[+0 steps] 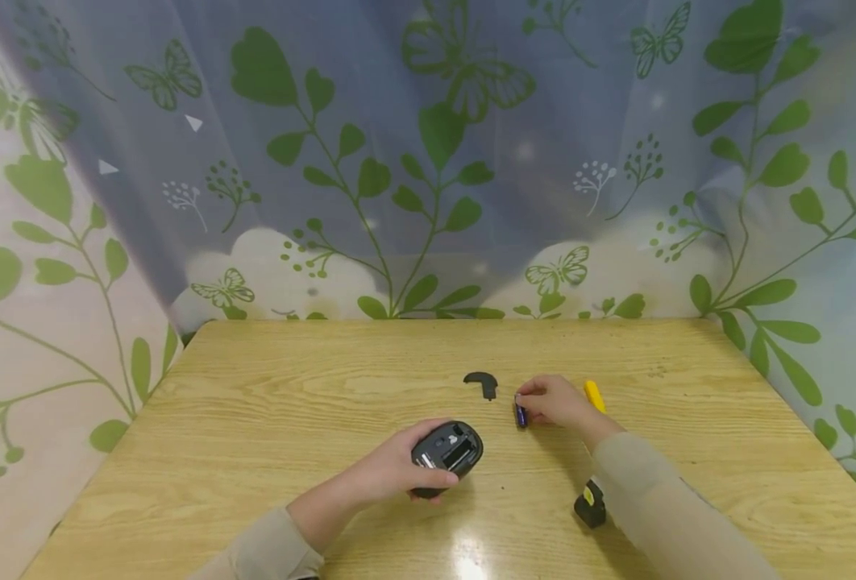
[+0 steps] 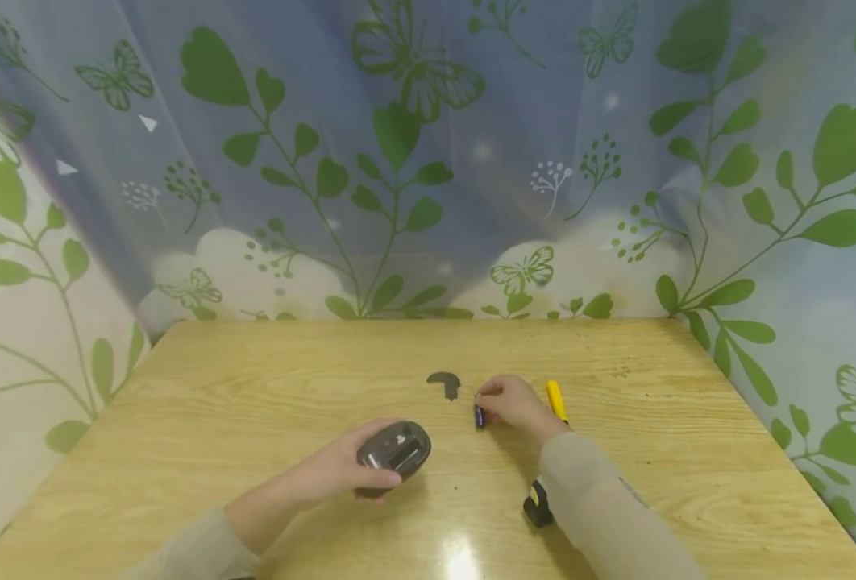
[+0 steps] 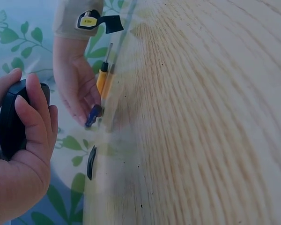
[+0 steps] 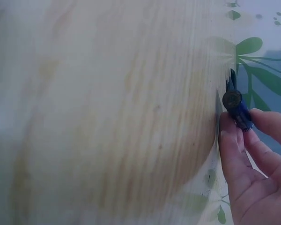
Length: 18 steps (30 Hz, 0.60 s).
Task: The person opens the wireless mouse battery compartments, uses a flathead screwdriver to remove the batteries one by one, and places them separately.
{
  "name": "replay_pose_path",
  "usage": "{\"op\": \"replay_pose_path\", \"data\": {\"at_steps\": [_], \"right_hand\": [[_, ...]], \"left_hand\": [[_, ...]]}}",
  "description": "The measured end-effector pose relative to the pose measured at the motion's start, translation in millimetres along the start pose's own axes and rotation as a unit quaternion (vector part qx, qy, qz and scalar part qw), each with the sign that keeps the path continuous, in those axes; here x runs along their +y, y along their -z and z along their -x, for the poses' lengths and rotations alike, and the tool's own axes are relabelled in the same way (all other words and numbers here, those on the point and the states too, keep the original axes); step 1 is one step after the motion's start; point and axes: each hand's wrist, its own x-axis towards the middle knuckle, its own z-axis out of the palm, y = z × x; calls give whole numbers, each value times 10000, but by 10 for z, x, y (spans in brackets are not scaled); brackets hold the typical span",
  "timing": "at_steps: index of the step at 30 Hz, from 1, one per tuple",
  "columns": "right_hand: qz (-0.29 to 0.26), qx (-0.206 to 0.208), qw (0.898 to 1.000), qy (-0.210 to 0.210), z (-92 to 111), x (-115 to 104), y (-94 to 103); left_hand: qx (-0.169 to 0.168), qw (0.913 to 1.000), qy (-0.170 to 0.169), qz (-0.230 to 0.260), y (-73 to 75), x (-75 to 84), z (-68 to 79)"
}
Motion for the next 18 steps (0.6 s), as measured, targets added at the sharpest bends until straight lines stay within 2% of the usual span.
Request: {"op": "replay_pose_path", "data": {"at_steps": [18], "right_hand": [[182,82,9997,-135,-43,-37,-14]], "left_hand": [[27,10000,54,43,28,-6,34]]}}
